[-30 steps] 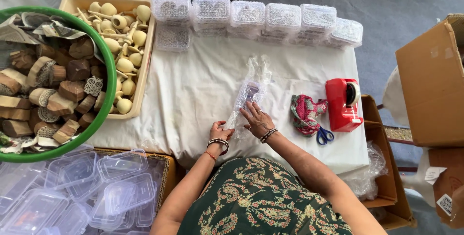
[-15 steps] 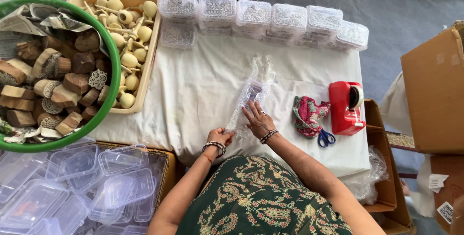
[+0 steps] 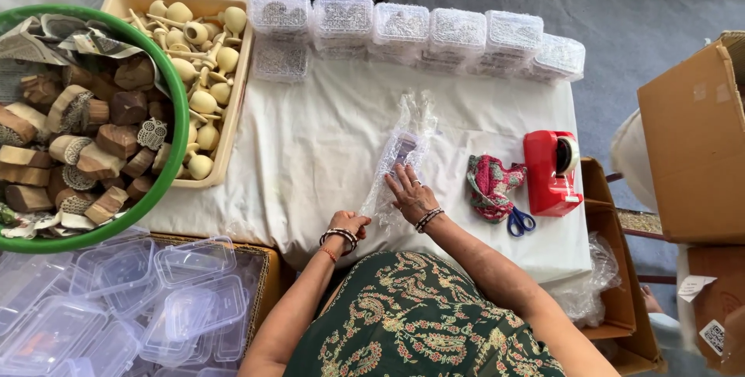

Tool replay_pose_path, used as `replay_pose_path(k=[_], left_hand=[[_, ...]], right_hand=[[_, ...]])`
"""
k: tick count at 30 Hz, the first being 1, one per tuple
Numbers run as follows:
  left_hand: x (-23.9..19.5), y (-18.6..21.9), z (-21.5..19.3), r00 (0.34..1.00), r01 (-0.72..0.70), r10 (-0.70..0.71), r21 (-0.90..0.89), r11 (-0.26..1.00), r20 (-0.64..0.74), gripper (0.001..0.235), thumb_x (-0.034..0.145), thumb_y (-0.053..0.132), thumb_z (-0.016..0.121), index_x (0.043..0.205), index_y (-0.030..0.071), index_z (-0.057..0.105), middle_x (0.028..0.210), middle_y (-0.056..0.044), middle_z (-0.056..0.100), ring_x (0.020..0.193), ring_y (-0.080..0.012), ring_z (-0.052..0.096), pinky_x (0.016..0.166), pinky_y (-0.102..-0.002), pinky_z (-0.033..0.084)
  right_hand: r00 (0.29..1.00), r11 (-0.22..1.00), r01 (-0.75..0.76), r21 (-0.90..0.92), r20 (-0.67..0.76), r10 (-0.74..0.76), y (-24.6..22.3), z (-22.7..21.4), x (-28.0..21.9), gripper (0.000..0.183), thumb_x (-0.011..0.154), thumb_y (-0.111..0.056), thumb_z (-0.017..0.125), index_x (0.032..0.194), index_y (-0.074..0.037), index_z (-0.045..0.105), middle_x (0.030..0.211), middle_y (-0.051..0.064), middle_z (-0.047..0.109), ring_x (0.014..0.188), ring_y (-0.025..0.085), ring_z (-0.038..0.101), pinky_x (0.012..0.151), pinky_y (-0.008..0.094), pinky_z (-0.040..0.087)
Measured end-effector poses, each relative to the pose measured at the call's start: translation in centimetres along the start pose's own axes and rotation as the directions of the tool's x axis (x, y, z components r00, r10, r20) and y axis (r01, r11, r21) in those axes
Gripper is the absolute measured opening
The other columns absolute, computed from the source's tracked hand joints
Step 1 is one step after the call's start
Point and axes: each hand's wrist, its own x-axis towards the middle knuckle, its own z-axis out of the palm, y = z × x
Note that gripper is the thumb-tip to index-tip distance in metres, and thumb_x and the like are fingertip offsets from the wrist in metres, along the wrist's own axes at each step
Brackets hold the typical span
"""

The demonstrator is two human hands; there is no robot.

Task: Wrapping small plastic jewelry boxes in bubble wrap and securing them with tape for fulfillment.

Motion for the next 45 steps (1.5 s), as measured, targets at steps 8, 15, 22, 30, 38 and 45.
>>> replay_pose_path(k=[8, 15, 22, 30, 38, 45], left_hand=[[-3.3, 3.4, -0.3, 0.994, -0.064, 0.090, 0.355, 0.933, -0.058, 0.029, 0.080, 0.034, 0.083, 0.084, 0.010, 0.068, 0.069, -0.003, 0.075, 0.061, -0.0121, 0.072, 0.057, -0.027, 0.055], [-3.1, 3.2, 0.1, 0.985, -0.090, 0.150, 0.471, 0.877, -0.090, 0.034, 0.088, 0.043, 0.075, 0.084, 0.010, 0.079, 0.067, 0.000, 0.075, 0.061, -0.0110, 0.070, 0.060, -0.027, 0.052], [-4.5, 4.0, -1.2, 0.986, -0.141, 0.167, 0.556, 0.819, 0.005, 0.035, 0.093, 0.050, 0.065, 0.078, 0.021, 0.077, 0.068, 0.001, 0.076, 0.063, -0.0096, 0.072, 0.063, -0.026, 0.054], [-4.2, 7.9, -3.7, 0.666, -0.413, 0.744, 0.856, 0.310, 0.052, 0.041, 0.086, 0.009, 0.067, 0.124, 0.024, 0.064, 0.109, -0.003, 0.074, 0.097, -0.0269, 0.071, 0.078, -0.041, 0.058], [-0.5, 5.5, 3.0, 0.692, -0.566, 0.699, 0.735, 0.373, 0.179, 0.042, 0.092, 0.008, 0.057, 0.129, 0.024, 0.067, 0.113, -0.008, 0.074, 0.096, -0.0300, 0.072, 0.081, -0.043, 0.060], [-6.2, 5.0, 5.2, 0.704, -0.671, 0.632, 0.593, 0.444, 0.323, 0.049, 0.086, 0.004, 0.056, 0.131, 0.018, 0.065, 0.111, -0.010, 0.075, 0.095, -0.0305, 0.072, 0.085, -0.042, 0.059]], right_hand=[[1.000, 1.000, -0.015, 0.004, 0.017, 0.015, 0.0, 0.4, 0.4, 0.080, 0.096, -0.040, 0.064, 0.161, -0.023, 0.021, 0.168, 0.015, 0.016, 0.154, 0.037, 0.017, 0.100, 0.042, 0.054], [0.999, 1.000, -0.029, -0.002, 0.037, 0.029, -0.6, -0.4, -0.1, 0.080, 0.096, -0.038, 0.064, 0.161, -0.022, 0.021, 0.168, 0.015, 0.016, 0.154, 0.037, 0.016, 0.099, 0.041, 0.055], [1.000, 1.000, -0.009, -0.006, -0.010, 0.009, 0.0, 0.0, -0.3, 0.080, 0.095, -0.039, 0.064, 0.161, -0.021, 0.023, 0.167, 0.015, 0.017, 0.154, 0.036, 0.017, 0.102, 0.041, 0.053], [0.932, 0.974, 0.057, 0.219, -0.362, 0.027, 1.6, -0.3, -3.3, 0.047, 0.094, -0.028, 0.065, 0.139, -0.022, 0.053, 0.154, 0.007, 0.043, 0.144, 0.029, 0.039, 0.089, 0.039, 0.059], [0.901, 0.960, 0.045, 0.278, -0.427, 0.081, 1.3, 2.5, -6.3, 0.024, 0.095, -0.009, 0.065, 0.118, -0.016, 0.068, 0.122, 0.002, 0.067, 0.112, 0.022, 0.063, 0.078, 0.036, 0.060], [0.919, 0.959, 0.023, 0.282, -0.384, 0.090, 2.6, 2.9, -9.0, 0.041, 0.077, 0.000, 0.066, 0.115, -0.016, 0.068, 0.126, 0.002, 0.065, 0.116, 0.024, 0.062, 0.085, 0.036, 0.057]])
